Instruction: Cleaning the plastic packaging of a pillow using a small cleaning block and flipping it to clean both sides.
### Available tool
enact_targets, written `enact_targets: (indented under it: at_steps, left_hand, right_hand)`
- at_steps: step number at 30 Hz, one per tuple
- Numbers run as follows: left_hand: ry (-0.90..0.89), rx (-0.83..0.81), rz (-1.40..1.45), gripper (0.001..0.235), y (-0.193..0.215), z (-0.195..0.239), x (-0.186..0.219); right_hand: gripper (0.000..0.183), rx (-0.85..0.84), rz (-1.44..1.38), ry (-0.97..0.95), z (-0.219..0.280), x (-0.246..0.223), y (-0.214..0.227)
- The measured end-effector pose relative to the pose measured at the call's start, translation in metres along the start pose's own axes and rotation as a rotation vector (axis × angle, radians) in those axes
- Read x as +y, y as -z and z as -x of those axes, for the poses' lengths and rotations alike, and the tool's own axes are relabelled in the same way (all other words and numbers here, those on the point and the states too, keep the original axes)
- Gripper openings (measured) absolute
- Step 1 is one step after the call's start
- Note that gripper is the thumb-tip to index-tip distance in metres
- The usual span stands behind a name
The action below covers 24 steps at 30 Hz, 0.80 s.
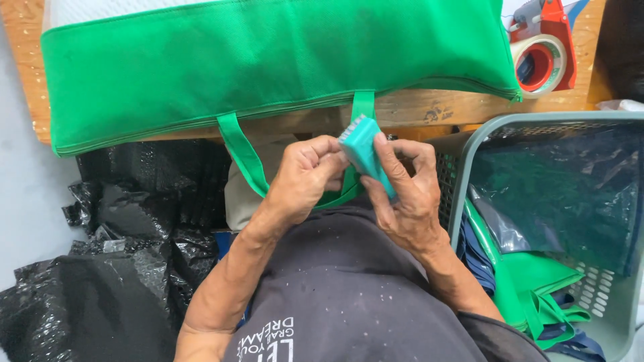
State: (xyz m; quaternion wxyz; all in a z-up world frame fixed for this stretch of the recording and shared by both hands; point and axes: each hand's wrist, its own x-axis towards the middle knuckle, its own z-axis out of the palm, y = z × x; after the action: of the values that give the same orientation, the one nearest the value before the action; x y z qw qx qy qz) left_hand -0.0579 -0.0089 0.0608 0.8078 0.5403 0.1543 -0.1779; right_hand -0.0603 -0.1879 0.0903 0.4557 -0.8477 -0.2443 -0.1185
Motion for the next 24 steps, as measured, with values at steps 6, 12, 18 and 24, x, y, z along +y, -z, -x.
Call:
enact_targets:
  at_steps: [6, 12, 18, 24]
  left_hand:
    - [-0.044, 0.129, 0.252, 0.018, -0.012, 0.001, 0.044]
    - [-0.114, 0.074, 0.176, 0.016, -0.02, -0.007, 0.041]
    - [-0.173, 0.064, 0.199, 0.012, -0.028, -0.021, 0.049]
    - [-0.207, 0.071, 0.116, 0.024, -0.013, -0.032, 0.04]
  right_hand:
    - [0.05, -0.178, -0.089, -0.059, 0.044, -0.014, -0.008]
    - [0.069, -0.004, -0.54, -0.199, 0.012, 0.001, 0.015]
    - [0.056, 0.001, -1.024, -0.396, -0.015, 0.019, -0.006]
    - [0.055, -0.002, -1.009, -0.494, -0.02, 0.034, -0.017]
